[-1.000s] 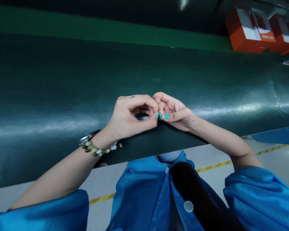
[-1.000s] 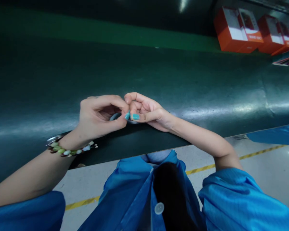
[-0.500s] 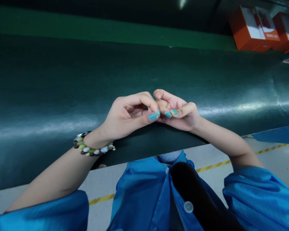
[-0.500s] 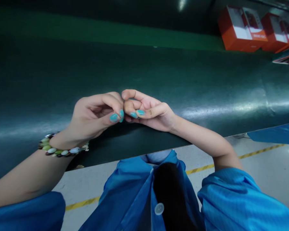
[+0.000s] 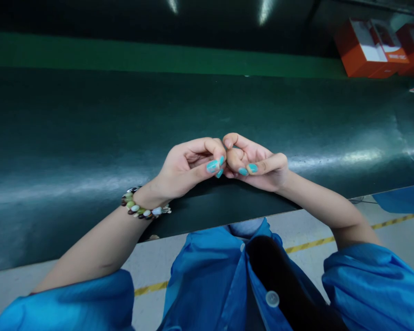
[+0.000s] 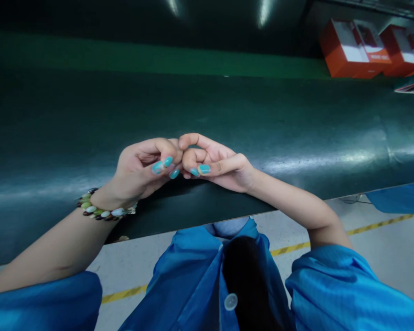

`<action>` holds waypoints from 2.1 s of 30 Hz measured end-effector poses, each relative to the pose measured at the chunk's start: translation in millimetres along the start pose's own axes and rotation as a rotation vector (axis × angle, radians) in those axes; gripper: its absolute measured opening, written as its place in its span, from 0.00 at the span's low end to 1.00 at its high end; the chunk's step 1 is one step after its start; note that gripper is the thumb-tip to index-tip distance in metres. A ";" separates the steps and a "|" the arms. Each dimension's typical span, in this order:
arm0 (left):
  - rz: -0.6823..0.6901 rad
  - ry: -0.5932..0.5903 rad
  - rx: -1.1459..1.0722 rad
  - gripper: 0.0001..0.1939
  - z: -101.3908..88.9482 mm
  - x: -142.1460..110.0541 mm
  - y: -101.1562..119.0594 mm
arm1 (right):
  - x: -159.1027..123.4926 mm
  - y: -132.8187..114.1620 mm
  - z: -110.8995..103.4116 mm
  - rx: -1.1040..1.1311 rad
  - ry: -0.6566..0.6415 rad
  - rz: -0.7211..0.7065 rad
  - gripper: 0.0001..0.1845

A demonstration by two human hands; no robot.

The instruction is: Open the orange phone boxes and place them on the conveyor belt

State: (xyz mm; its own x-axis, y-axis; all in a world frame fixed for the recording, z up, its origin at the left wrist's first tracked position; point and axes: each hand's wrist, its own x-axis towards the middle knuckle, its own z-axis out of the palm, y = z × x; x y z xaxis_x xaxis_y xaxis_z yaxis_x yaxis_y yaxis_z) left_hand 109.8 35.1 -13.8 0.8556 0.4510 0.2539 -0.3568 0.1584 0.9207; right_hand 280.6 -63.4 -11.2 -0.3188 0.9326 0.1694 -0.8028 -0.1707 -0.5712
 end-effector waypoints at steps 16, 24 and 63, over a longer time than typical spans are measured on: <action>-0.087 0.024 -0.160 0.11 1.3 4.1 -1.0 | -0.1 0.6 -2.3 -0.040 0.041 -0.001 0.22; -0.132 0.121 -0.195 0.16 7.8 5.3 0.2 | 1.7 -1.0 -2.7 -0.078 0.089 -0.001 0.21; -0.132 0.124 -0.051 0.28 7.8 5.1 3.7 | -0.3 10.0 -2.8 -0.350 0.116 -0.105 0.15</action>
State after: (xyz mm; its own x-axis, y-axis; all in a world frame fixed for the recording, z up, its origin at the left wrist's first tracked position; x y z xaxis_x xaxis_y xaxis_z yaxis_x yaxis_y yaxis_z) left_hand 115.8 31.0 -6.8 0.8446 0.5275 0.0909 -0.2658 0.2659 0.9266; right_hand 274.1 -64.5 -19.2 -0.1689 0.9723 0.1614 -0.6012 0.0282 -0.7986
